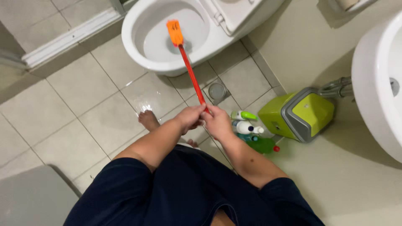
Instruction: The person cleans the inside of a toilet bowl using a long-handled brush, scrubbing the surfaces repeatedly.
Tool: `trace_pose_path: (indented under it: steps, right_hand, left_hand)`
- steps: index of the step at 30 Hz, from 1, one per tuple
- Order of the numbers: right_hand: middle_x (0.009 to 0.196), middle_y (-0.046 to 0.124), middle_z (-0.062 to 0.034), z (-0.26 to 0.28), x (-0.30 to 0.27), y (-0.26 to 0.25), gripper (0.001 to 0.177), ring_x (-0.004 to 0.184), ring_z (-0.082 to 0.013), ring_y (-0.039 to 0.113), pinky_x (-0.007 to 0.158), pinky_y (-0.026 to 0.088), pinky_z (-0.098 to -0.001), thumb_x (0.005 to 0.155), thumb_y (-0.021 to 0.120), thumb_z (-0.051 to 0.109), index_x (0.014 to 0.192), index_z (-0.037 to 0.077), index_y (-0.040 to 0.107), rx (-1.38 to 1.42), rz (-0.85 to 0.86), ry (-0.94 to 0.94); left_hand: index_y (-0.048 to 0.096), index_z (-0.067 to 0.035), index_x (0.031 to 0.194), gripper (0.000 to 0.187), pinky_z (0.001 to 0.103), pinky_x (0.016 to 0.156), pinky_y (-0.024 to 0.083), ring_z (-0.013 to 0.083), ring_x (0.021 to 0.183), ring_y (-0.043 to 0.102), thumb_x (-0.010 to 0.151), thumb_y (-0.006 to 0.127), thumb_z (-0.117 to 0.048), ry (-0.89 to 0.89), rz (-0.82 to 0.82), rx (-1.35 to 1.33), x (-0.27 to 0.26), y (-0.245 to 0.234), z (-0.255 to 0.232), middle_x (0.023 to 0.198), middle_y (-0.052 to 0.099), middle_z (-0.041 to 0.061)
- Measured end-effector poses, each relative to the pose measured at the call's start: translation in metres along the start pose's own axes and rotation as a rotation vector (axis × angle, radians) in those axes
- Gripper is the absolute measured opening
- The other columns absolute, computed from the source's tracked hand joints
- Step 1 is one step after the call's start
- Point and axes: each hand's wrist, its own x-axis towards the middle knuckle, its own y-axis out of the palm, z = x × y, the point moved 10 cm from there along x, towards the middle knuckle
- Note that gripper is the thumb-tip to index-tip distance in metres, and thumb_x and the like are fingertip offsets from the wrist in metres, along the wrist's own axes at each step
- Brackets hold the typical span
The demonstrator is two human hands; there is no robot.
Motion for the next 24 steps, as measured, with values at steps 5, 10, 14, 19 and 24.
trace_pose_path:
  steps: [5,10,14,19,24]
  right_hand:
    - [0.072,0.073,-0.005,-0.002,-0.027,-0.01,0.049,0.055,-0.0092,0.063,0.053,0.052,-0.0278,0.09,0.067,0.018,0.138,0.008,0.064,0.143,0.02,0.005]
    - [0.077,0.07,-0.003,-0.002,-0.032,-0.003,0.056,0.06,-0.01,0.065,0.054,0.054,-0.0271,0.09,0.069,0.016,0.143,0.004,0.057,0.284,0.07,-0.045]
    - [0.083,0.068,-0.0026,-0.008,-0.031,0.012,0.054,0.069,-0.0087,0.062,0.058,0.049,-0.0277,0.095,0.068,0.022,0.145,0.006,0.056,0.402,0.18,0.001]
    - [0.095,0.079,-0.0183,0.013,-0.029,0.005,0.058,0.083,-0.0212,0.07,0.081,0.057,-0.0347,0.092,0.068,0.031,0.145,0.009,0.058,-0.045,0.108,-0.081]
    - [0.148,0.052,-0.0247,0.081,-0.023,0.02,0.055,0.139,-0.0429,0.044,0.114,0.037,-0.0481,0.09,0.071,0.041,0.138,0.015,0.064,-0.442,0.029,-0.501]
  left_hand:
    - [0.065,-0.016,0.101,0.026,0.032,0.057,0.049,0.0173,0.066,0.059,0.103,0.056,-0.04,0.04,-0.051,-0.224,-0.029,0.032,-0.004,0.082,0.065,0.003]
    - [0.063,-0.016,0.103,0.014,0.035,0.054,0.048,0.0195,0.068,0.063,0.101,0.057,-0.029,0.075,-0.097,-0.348,-0.055,0.037,-0.014,0.081,0.066,0.004]
    - [0.058,-0.011,0.099,0.015,0.038,0.053,0.051,0.021,0.067,0.062,0.103,0.055,-0.025,0.087,-0.218,-0.354,-0.058,0.007,-0.019,0.079,0.063,0.005]
    - [0.055,-0.008,0.096,0.016,0.037,0.051,0.05,0.0189,0.061,0.057,0.104,0.051,-0.022,0.112,-0.337,-0.302,-0.07,-0.041,0.001,0.076,0.056,0.006]
    - [0.066,-0.005,0.112,0.021,0.032,0.052,0.047,0.0158,0.061,0.056,0.098,0.059,-0.02,0.183,-0.478,-0.064,-0.121,-0.085,-0.001,0.079,0.06,0.004]
